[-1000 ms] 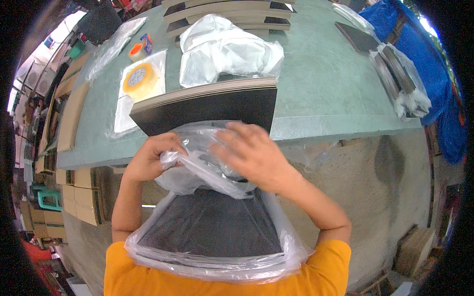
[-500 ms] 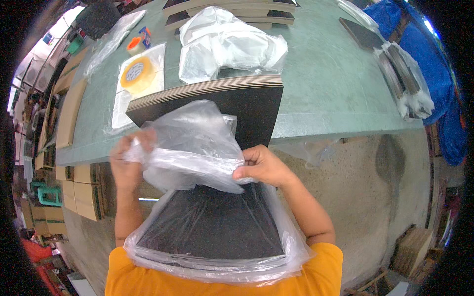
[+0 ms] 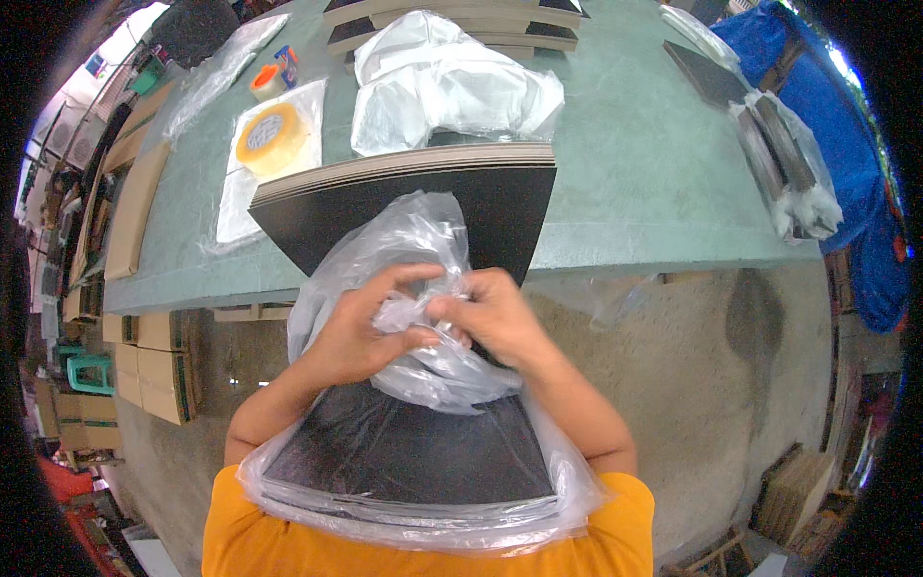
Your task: The person wraps a stack of cardboard pieces in plastic wrap, pulling the film from a roll and tucking it around the edges by hand.
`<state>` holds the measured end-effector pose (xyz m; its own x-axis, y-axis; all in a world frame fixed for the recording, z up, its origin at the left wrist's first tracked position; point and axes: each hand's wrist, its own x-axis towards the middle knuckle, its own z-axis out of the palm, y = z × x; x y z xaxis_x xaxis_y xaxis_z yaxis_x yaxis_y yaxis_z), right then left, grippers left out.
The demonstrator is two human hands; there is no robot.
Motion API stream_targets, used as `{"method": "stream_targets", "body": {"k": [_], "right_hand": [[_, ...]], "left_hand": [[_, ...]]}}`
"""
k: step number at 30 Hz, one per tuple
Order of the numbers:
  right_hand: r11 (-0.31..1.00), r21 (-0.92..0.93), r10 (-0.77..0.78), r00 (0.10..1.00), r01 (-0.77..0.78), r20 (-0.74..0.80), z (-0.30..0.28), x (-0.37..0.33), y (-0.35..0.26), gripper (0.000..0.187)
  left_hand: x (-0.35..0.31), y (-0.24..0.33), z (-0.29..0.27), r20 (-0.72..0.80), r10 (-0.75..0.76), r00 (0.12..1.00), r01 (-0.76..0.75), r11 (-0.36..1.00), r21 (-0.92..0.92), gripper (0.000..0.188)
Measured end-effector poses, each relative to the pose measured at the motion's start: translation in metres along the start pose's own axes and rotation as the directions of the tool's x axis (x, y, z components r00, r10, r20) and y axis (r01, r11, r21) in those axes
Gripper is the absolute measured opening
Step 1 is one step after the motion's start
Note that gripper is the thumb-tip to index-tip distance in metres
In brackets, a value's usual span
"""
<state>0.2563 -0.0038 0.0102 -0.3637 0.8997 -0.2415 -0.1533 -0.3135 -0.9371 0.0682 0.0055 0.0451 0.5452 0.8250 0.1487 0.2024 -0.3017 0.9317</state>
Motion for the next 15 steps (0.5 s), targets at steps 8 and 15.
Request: {"method": "stream_targets", "body": {"k": [8,15], "right_hand": [[0.839,0.519,-0.217,0.975,0.164,0.042,-0.019,0.004,-0.002,0.017],[0.759,0.588,-0.089,0.939,0.280,-0.333,-0.090,-0.035,-0.006,0.021]], "left_hand": [[-0.006,-0.035,-0.009,0.108,-0.044,0.993,0.024,0.983,0.181,0.045],[-0.186,-0.179,-0.139,-0.708,-0.643,0.293,0.591,0.704,-0.394,0.022]]}}
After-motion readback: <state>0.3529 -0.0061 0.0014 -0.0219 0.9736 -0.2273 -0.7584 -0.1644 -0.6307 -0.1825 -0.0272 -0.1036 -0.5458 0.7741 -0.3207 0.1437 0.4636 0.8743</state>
